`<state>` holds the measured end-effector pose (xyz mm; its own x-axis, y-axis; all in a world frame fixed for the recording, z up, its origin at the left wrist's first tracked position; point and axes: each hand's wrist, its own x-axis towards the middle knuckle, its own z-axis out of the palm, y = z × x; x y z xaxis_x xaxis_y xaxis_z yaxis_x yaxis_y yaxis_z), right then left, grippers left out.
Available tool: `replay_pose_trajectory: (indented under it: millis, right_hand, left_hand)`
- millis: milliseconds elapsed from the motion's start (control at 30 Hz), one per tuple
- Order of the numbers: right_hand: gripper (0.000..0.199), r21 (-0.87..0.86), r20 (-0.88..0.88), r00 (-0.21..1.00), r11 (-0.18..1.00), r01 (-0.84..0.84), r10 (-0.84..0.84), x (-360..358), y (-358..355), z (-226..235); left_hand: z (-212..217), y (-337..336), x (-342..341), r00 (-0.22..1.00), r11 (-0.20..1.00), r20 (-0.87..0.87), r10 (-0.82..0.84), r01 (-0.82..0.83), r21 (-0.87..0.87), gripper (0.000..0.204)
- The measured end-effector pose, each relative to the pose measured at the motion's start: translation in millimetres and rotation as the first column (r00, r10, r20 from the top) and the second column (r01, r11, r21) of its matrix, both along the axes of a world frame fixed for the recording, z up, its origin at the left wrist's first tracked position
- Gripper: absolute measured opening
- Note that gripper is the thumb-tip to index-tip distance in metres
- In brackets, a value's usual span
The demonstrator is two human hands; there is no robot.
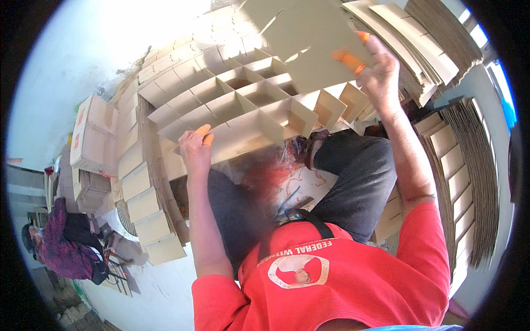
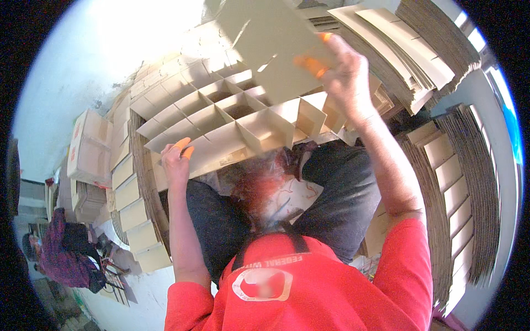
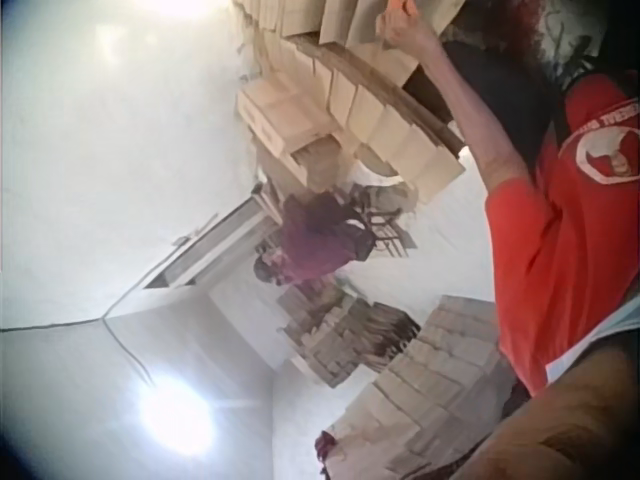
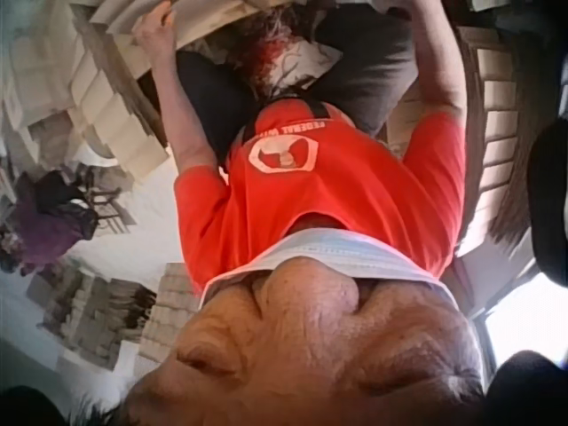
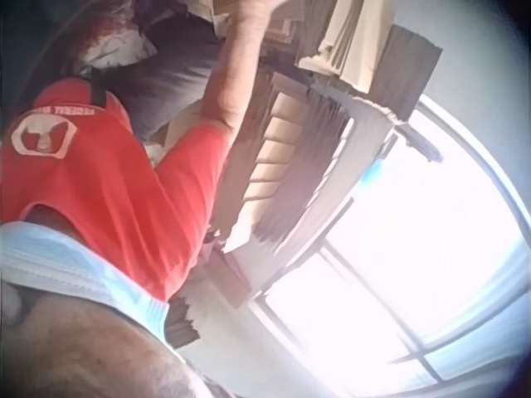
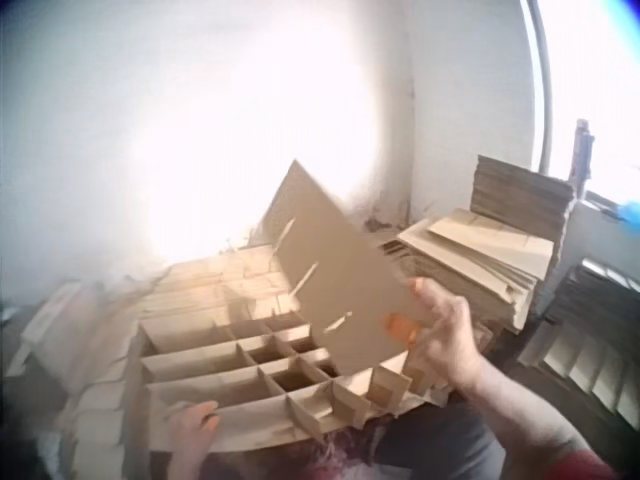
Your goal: The person folds flat cardboard sheets into multi-compartment dividers by hand, repeatedly creasing along pre-scored lines and stacking the finished units. The person handles the cardboard directly without tools and places completed pieces into a growing stack.
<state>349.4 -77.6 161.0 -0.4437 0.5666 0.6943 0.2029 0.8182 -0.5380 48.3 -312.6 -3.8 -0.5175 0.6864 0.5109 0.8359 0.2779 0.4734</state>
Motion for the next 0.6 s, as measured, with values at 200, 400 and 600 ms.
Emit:
replay_pose_trajectory:
  millis: [200, 400, 600]
  right_hand:
    - [0.061, -0.152, 0.081, 0.942, 0.938, -0.311, 0.325, -68, -47, -20]
    - [0.068, -0.136, 0.222, 0.906, 0.932, -0.337, 0.360, -112, -61, -42]
    - [0.057, -0.165, 0.314, 0.862, 0.917, -0.363, 0.397, -126, -64, -56]
  left_hand:
    - [1, 4, -1, 0.997, 0.995, -0.051, -0.062, 0.065, 0.070, 0.020]
    - [-1, 3, 0, 0.998, 0.997, -0.045, -0.047, 0.050, 0.054, 0.023]
    - [-2, 4, -1, 0.999, 0.999, -0.036, -0.021, 0.023, 0.035, 0.023]
